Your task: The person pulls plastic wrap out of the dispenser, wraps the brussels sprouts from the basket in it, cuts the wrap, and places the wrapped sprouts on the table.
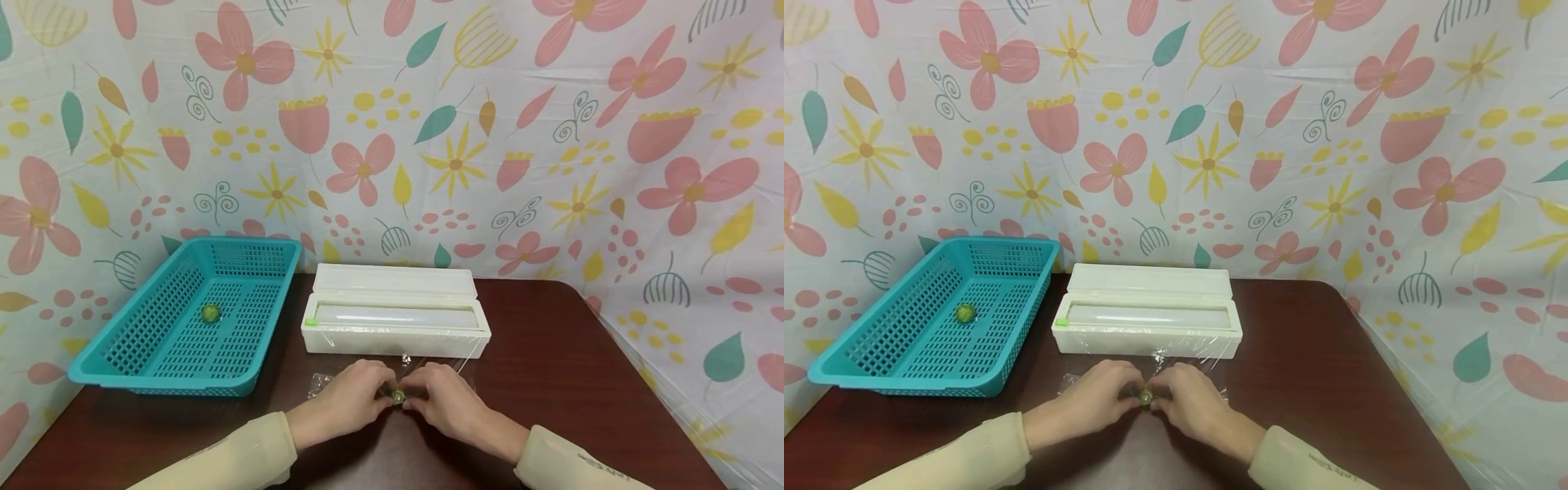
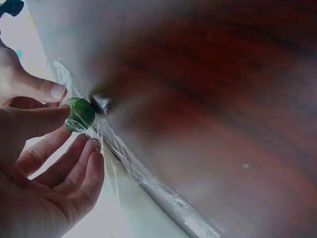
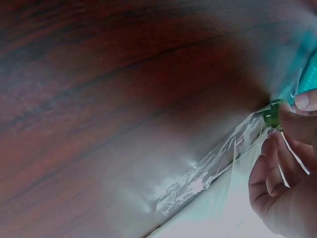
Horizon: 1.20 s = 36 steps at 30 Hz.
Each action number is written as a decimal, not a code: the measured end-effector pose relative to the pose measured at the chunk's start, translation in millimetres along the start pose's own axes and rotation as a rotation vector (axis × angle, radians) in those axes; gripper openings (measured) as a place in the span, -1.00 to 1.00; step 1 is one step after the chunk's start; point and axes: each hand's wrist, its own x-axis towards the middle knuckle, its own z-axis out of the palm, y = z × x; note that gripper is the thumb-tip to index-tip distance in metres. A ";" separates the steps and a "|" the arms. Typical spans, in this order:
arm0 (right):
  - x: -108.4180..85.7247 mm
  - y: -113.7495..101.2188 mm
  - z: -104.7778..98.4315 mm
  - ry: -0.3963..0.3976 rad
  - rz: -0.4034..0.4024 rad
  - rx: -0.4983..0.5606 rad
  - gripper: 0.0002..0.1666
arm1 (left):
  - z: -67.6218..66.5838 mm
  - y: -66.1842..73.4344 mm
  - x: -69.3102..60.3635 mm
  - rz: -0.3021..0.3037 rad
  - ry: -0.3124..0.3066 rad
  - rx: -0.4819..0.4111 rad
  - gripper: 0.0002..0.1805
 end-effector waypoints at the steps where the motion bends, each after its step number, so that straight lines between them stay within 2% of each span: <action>1: 0.8 -0.2 0.1 -0.002 0.003 0.011 -0.75 | 0.6 -0.2 1.1 0.001 0.000 -0.006 -0.82; 8: 2.9 -1.2 -0.1 -0.013 0.053 0.064 -0.76 | 1.0 -0.7 5.6 0.016 -0.021 -0.038 -0.71; 12: 3.3 -1.1 -0.7 -0.013 0.052 0.072 -0.78 | 1.3 -2.3 7.0 0.028 -0.028 -0.049 -0.71; 17: 3.4 -0.8 -0.2 -0.010 0.055 0.071 -0.81 | 0.5 -5.5 7.5 0.045 -0.041 -0.114 -0.72; 27: 5.7 2.6 -2.0 -0.010 0.026 0.203 -0.82 | -0.4 -8.8 7.0 0.006 -0.063 -0.267 -0.77; 36: 7.1 5.7 -1.9 -0.028 0.057 0.276 -0.89 | -0.9 -6.8 8.0 -0.020 -0.065 -0.297 -0.81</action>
